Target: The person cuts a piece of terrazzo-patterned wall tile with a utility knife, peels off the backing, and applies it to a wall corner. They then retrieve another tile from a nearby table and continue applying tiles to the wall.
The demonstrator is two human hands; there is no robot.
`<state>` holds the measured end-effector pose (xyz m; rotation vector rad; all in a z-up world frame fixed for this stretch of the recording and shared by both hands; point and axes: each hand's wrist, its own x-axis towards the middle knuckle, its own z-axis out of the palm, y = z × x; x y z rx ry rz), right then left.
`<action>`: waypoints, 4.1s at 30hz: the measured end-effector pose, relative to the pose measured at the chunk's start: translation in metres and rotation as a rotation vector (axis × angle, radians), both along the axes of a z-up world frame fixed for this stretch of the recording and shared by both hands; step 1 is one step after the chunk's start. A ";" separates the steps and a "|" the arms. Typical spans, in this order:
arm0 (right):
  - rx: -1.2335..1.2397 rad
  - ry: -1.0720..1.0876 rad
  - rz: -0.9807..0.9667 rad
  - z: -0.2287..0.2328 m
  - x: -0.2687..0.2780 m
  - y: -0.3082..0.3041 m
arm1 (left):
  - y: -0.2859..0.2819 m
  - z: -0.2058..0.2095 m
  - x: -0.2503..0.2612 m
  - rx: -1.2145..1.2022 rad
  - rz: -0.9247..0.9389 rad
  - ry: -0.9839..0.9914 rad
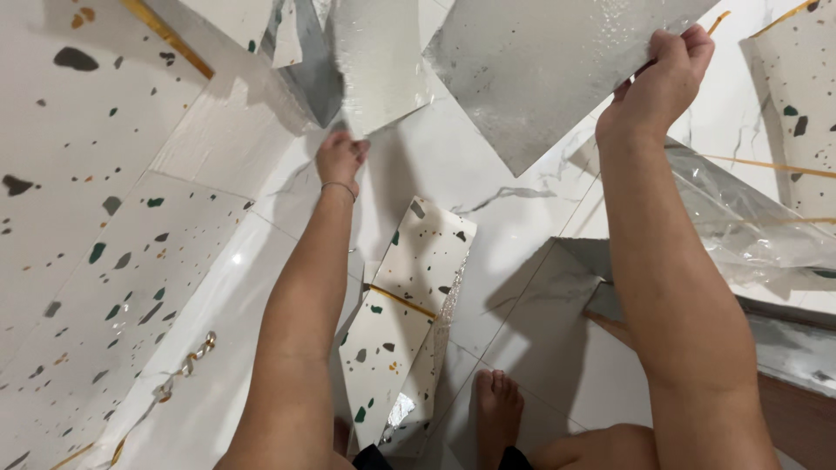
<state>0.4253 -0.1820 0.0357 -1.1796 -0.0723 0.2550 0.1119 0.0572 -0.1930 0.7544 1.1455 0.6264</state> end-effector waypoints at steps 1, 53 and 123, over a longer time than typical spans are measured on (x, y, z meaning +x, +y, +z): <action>0.010 0.006 0.000 0.000 -0.001 0.000 | -0.001 0.000 -0.002 0.027 -0.112 -0.014; -0.275 -1.975 0.977 0.002 -0.339 -0.017 | -0.025 0.293 -0.204 0.014 -0.299 -0.223; -0.630 -0.139 0.877 -0.062 -0.176 0.038 | -0.005 0.212 -0.223 0.014 -0.529 0.057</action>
